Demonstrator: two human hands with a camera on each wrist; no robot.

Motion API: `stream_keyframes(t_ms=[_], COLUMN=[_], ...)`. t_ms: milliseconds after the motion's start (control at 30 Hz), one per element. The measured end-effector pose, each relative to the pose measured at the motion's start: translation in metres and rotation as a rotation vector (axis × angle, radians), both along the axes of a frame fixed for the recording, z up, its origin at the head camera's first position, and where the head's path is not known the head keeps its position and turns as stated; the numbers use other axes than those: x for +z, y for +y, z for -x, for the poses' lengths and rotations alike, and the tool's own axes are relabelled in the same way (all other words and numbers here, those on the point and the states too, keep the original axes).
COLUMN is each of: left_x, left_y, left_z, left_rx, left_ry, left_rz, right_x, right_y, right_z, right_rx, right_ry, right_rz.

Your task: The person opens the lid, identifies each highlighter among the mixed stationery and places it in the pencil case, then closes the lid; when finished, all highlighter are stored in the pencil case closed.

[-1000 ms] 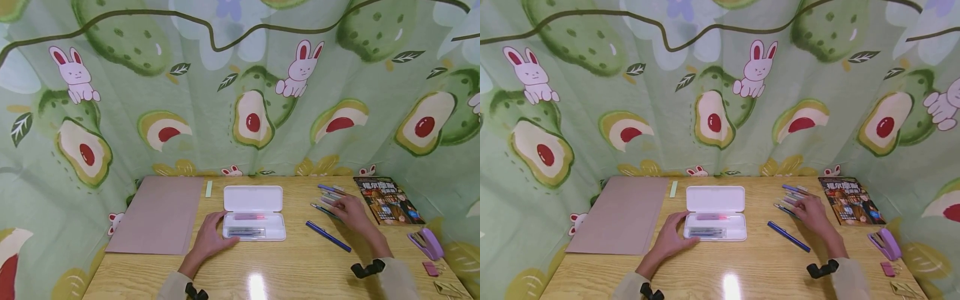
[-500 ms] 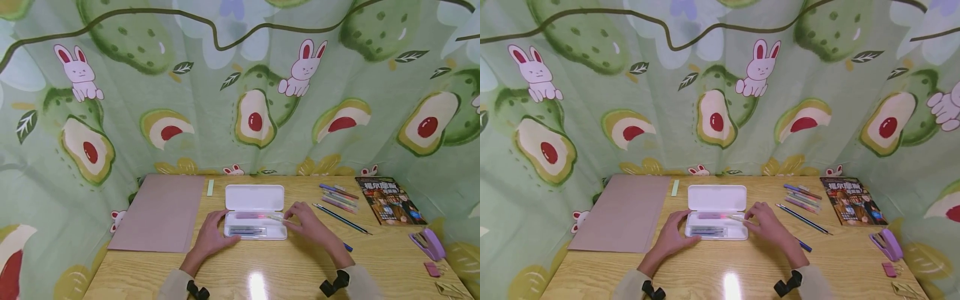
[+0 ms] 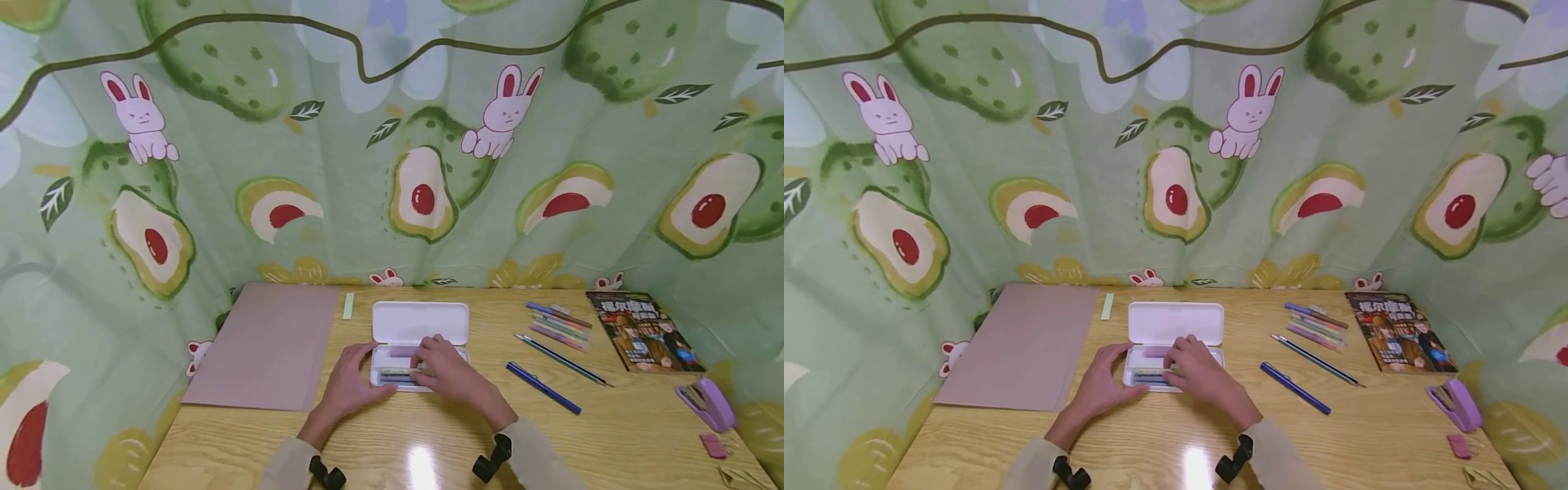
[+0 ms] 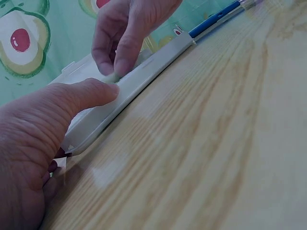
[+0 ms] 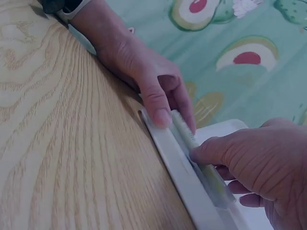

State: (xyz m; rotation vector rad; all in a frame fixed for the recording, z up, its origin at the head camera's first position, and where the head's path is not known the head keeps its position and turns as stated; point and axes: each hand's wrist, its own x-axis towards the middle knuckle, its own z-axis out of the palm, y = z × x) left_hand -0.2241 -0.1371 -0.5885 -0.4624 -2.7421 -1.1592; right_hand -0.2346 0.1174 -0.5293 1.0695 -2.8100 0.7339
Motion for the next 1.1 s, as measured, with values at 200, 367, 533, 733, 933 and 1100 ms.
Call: stream_keyframes(t_ms=[200, 367, 533, 733, 933, 1100], left_x=[0.0, 0.001, 0.0, -0.002, -0.002, -0.003], left_y=[0.0, 0.0, 0.001, 0.002, 0.002, 0.001], left_z=[0.0, 0.0, 0.0, 0.001, 0.002, 0.002], left_rx=[0.006, -0.002, -0.003, -0.005, -0.002, -0.002], left_ry=[0.013, 0.005, 0.025, 0.017, 0.028, 0.033], left_rz=[-0.003, -0.002, -0.008, 0.001, -0.004, 0.003], right_x=[-0.006, -0.007, -0.01, -0.014, -0.014, -0.011], right_y=[0.001, 0.007, 0.008, 0.005, 0.008, 0.022], right_z=[0.002, -0.001, -0.003, -0.004, -0.004, -0.007], right_rx=[-0.025, -0.066, -0.066, -0.094, -0.076, -0.11], right_ry=[-0.018, -0.004, -0.012, -0.026, 0.014, -0.017], right_rz=[-0.006, 0.02, 0.06, 0.053, 0.097, 0.161])
